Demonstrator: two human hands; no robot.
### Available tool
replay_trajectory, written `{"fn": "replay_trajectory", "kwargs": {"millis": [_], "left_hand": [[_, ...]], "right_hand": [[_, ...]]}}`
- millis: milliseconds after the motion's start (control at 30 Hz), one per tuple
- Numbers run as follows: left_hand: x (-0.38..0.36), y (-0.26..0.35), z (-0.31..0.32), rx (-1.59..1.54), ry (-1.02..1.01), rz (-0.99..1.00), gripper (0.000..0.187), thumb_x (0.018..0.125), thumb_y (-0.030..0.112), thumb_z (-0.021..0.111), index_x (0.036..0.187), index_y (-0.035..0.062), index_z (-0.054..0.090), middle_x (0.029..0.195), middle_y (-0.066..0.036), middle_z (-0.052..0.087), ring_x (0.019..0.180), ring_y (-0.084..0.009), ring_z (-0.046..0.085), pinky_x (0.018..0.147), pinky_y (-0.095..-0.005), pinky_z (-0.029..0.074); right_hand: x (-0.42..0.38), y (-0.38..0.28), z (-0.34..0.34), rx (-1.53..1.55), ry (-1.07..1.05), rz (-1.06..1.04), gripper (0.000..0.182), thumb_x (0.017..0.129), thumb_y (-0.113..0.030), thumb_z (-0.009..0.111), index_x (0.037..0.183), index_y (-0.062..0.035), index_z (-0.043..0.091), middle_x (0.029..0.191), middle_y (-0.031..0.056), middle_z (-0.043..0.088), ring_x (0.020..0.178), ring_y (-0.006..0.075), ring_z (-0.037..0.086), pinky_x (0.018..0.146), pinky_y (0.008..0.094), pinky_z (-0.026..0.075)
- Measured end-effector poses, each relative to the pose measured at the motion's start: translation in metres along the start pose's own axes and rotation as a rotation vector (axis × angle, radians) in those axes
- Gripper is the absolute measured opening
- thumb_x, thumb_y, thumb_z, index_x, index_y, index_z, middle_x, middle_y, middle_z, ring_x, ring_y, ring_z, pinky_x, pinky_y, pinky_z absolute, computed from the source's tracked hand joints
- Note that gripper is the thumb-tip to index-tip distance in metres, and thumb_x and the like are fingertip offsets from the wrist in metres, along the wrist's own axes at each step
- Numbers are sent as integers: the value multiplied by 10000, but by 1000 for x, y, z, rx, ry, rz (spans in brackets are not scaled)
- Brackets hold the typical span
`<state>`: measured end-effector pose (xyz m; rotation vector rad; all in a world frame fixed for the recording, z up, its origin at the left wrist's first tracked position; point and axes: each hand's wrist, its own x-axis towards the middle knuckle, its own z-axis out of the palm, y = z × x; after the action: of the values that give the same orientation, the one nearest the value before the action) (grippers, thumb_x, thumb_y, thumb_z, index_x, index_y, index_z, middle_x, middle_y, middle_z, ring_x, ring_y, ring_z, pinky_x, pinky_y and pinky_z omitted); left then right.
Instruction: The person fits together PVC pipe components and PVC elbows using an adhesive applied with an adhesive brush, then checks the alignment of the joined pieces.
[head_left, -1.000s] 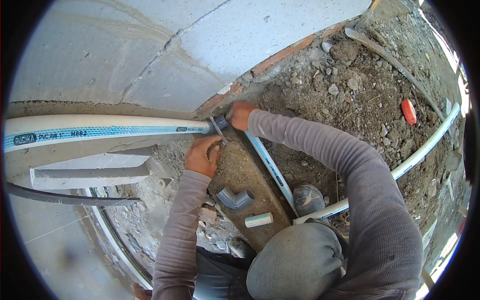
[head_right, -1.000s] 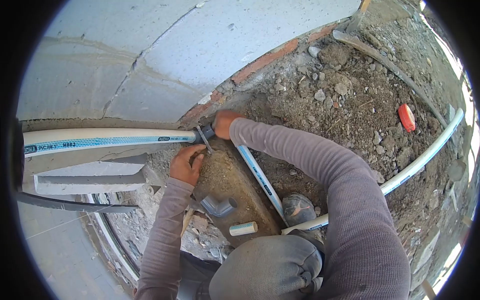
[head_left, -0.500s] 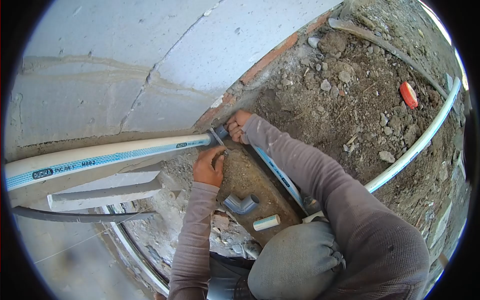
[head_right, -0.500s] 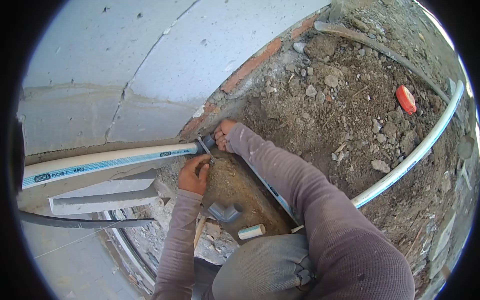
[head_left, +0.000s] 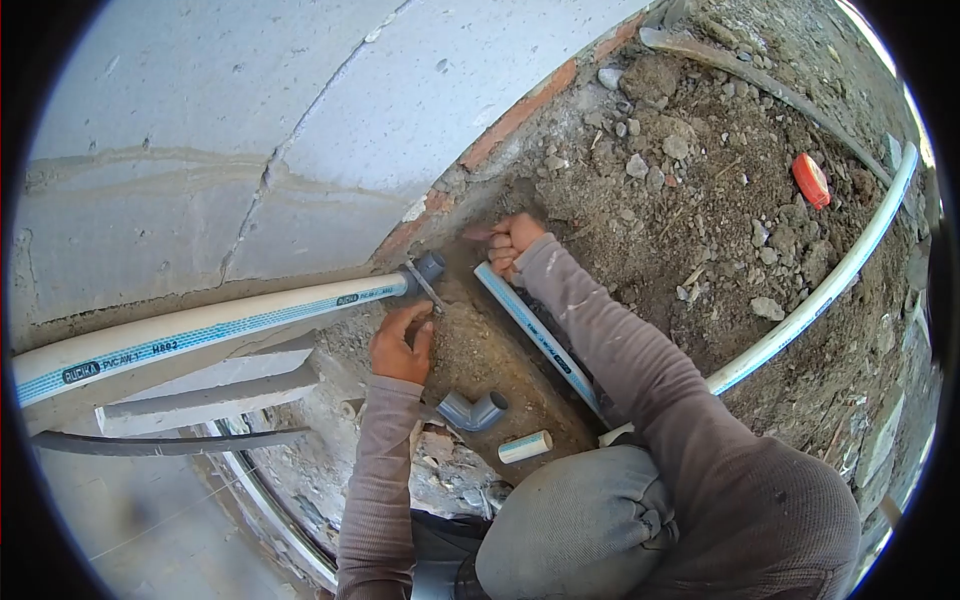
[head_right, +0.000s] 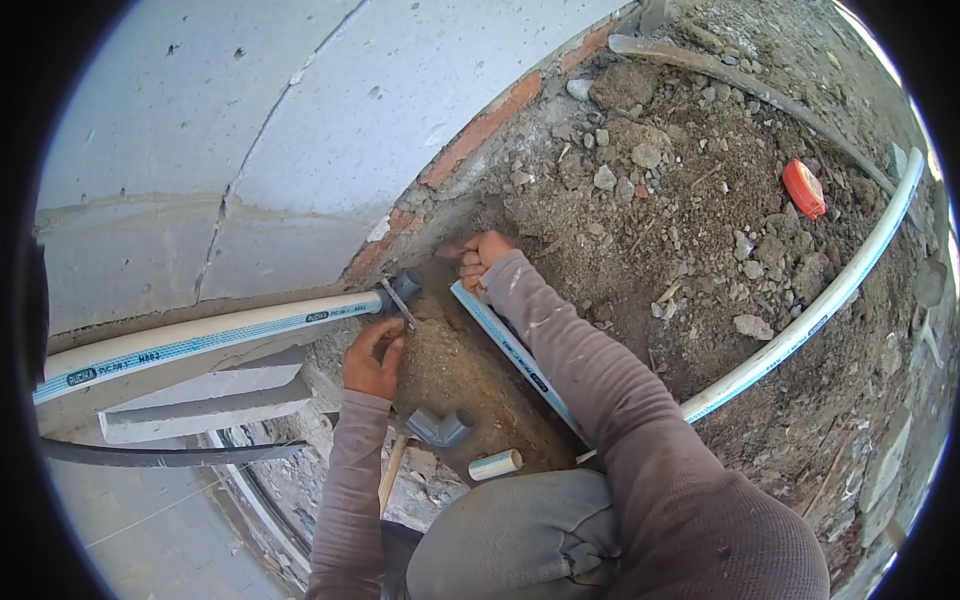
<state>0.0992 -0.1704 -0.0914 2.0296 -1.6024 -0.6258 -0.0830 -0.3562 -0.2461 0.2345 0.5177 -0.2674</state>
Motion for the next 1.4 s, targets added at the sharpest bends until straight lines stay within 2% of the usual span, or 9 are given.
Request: {"fn": "replay_trajectory", "kwargs": {"millis": [167,267,467,700,900,1000,1133,1200,1400], "left_hand": [[-2,-6,4,-19,0,-27,326,869,-12,744,1185,65,736,1093,-135,749,953,-259,752,861,-370,593],[7,3,3,-11,16,5,321,872,-6,748,1187,57,735,1082,-139,752,943,-257,753,854,-367,595],[8,13,0,20,15,12,304,884,13,743,1186,49,733,1059,-143,756,930,-260,751,849,-370,593],[9,13,4,33,-9,11,289,885,24,740,1172,52,736,1045,-150,754,910,-273,745,834,-378,590],[6,9,-4,9,11,24,288,901,28,734,1189,20,730,1039,-137,766,928,-221,741,860,-346,580],[7,13,-2,21,-23,-19,288,905,31,730,1193,17,726,1038,-135,766,923,-220,740,862,-344,579],[9,17,2,62,-36,-18,280,909,31,726,1189,13,724,1040,-135,767,930,-222,742,864,-344,580],[10,20,1,24,-48,-59,274,908,27,725,1181,7,725,1041,-138,767,938,-224,747,866,-344,582],[6,7,6,6,-27,-7,292,894,43,737,1186,32,727,1044,-147,752,904,-257,748,834,-375,592]], "right_hand": [[-40,22,47,-2035,205,-874,470,981,-100,536,1439,-170,618,1169,199,756,960,301,762,757,440,607],[-45,10,64,-2634,175,-574,456,949,-118,597,1394,-200,656,1194,212,728,1091,361,718,838,494,606],[8,-11,40,-2764,-506,-1465,471,893,-190,624,1360,-154,679,1021,160,731,995,335,753,794,445,631],[19,8,38,-2957,-344,-1273,390,871,-168,659,1253,-130,729,989,155,737,827,325,757,733,428,629],[86,-15,55,-2874,-688,-586,343,802,-132,668,1130,-121,768,1022,147,755,875,327,752,786,443,611],[37,24,71,-2241,69,-104,300,852,-148,630,1114,-110,771,1168,151,751,1013,357,729,877,430,587],[85,29,22,-2165,418,-772,264,936,-152,557,1091,-24,729,786,68,743,644,274,686,682,410,561],[79,-10,34,-724,84,339,270,997,-177,482,1048,28,650,562,-16,520,447,163,480,525,370,478],[76,36,46,306,319,13,290,1055,-223,382,981,-34,590,564,-53,413,435,124,350,408,317,286]]}}
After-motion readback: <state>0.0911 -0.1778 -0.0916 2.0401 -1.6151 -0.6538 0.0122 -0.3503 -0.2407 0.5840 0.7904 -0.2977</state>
